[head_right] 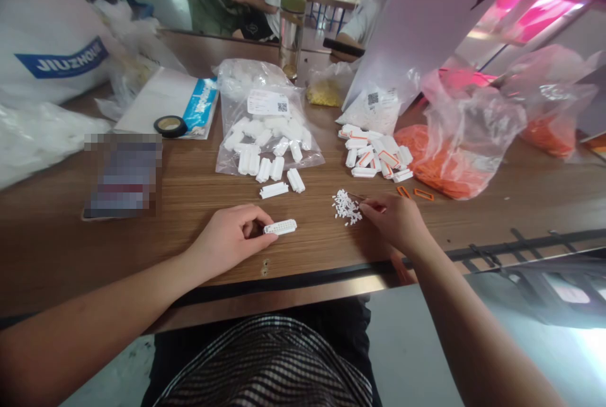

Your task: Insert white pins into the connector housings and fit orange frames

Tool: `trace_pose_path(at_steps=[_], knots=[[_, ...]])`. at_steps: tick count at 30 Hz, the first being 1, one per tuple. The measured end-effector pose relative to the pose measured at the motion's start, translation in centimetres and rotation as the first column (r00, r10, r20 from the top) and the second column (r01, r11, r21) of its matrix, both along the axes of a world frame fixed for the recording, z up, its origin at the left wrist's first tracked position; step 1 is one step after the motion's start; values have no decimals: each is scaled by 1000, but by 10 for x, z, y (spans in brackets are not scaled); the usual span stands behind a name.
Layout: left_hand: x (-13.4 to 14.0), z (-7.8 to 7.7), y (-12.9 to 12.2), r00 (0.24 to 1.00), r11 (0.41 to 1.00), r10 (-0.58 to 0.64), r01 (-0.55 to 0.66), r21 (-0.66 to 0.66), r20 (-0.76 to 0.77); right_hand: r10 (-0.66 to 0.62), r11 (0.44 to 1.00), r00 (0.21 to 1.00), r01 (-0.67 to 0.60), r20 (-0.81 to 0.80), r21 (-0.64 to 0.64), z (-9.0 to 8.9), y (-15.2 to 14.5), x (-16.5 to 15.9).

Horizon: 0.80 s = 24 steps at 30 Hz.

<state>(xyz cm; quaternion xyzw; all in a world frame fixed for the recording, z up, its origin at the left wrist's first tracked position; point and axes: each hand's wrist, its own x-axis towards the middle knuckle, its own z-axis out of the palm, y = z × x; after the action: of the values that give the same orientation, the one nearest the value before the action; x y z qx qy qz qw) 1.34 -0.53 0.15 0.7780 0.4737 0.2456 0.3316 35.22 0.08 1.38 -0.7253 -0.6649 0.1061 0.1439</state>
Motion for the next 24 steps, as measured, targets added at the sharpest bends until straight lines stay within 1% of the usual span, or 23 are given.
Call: trace_pose_path(at_steps=[3,8,11,13,15,17,18,19,21,22,24], knots=[[0,-2,1,1000,1000,0,0,6,2,11,1000,1000,-11,15,20,0,0,-4],[0,-2,0,1000,1000,1,-1,-7,2,36,999,999,-36,38,0,1,3,-8],[-1,-1,-1,1000,1000,0,0,-9,15,1,999,998,1,57,-33,2,5,-5],[-1,0,-1,1000,1000,1,-1,-7,28,-39,998,998,41,45,-48,6,6,-9],[-1,0,-1,999,1000,1,-1,-4,33,-49,999,999,49,-7,-15,13,4,-20],[0,0,-1,999,1000,1,-1,-10,35,26,999,993,-20,-116,50,20,0,-42],[0,0,-1,999,1000,2,-1,-14,35,101,993,976,-87,-192,81,22,-2,-56],[0,0,-1,999,1000,3,-3,-18,34,200,979,940,-177,-276,104,24,-5,-71],[0,-1,-1,999,1000,5,-4,-19,38,361,932,861,-336,-358,132,23,-8,-99],[0,-1,-2,999,1000,6,-5,-16,43,441,897,819,-419,-366,142,21,-8,-112],[0,0,-2,998,1000,2,-2,-13,59,561,827,760,-528,-327,191,16,-7,-129]])
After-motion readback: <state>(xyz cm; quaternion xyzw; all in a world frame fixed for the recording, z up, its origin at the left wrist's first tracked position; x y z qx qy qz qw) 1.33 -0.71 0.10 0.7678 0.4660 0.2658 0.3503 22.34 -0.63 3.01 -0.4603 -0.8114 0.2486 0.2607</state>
